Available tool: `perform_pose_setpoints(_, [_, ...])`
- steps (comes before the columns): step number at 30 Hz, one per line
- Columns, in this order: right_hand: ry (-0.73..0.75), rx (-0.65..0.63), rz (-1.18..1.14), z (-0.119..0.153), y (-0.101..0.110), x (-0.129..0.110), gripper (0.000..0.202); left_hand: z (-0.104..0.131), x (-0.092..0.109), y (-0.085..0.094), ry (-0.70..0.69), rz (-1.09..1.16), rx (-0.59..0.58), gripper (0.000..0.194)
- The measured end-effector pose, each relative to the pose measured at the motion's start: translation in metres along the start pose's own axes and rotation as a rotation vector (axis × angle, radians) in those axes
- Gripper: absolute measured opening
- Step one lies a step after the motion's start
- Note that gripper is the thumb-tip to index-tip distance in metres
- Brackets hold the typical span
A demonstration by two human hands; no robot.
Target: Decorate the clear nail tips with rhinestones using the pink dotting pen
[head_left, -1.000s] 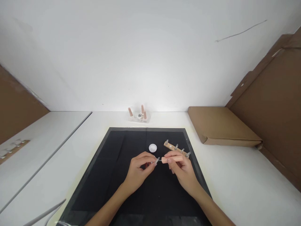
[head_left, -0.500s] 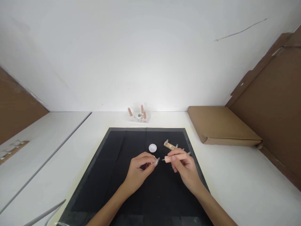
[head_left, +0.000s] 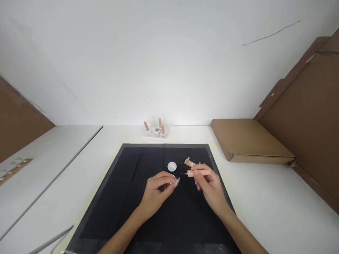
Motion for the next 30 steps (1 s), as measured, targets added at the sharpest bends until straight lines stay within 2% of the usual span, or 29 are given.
perform_pose_setpoints(5, [0.033,-0.078,-0.051,0.000,-0.003,-0.003,0.022,-0.001,-0.001,0.000,0.002,-0.010,-0.011,0.011])
perform_pose_setpoints(10, [-0.001,0.022,-0.016,-0.001,0.000,0.000,0.021,0.000,-0.001,0.000,-0.026,-0.030,-0.013,0.011])
perform_pose_setpoints(13, [-0.010,0.035,-0.049,-0.001,0.001,0.001,0.020,0.000,0.001,-0.001,-0.070,-0.066,-0.020,0.012])
perform_pose_setpoints(18, [0.015,0.000,0.099,0.001,0.002,-0.003,0.022,0.001,0.000,-0.003,-0.255,-0.186,0.033,0.011])
perform_pose_setpoints(21, [-0.040,-0.030,0.155,0.002,0.003,-0.004,0.024,0.003,-0.002,-0.003,-0.398,-0.280,0.086,0.015])
perform_pose_setpoints(24, [-0.093,-0.100,0.128,0.002,0.000,-0.004,0.027,0.006,0.001,-0.001,-0.480,-0.302,0.155,0.019])
perform_pose_setpoints(27, [-0.070,-0.186,0.099,0.005,-0.008,-0.004,0.015,0.008,0.007,0.003,-0.476,-0.262,0.227,0.021])
perform_pose_setpoints(29, [-0.033,-0.204,0.084,0.009,-0.015,-0.003,0.006,0.008,0.010,0.004,-0.409,-0.219,0.255,0.019])
perform_pose_setpoints(30, [-0.021,-0.206,0.072,0.012,-0.019,-0.002,0.010,0.009,0.011,0.005,-0.368,-0.198,0.260,0.017])
Point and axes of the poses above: each hand's wrist, its own z-axis away from the middle knuckle, its own y-axis out of the back of the hand, x = y × z, the point moved 1 cm from there along -z, towards the middle knuckle, and after that the axes turned 10 degrees about y, right-handed, at the moved point
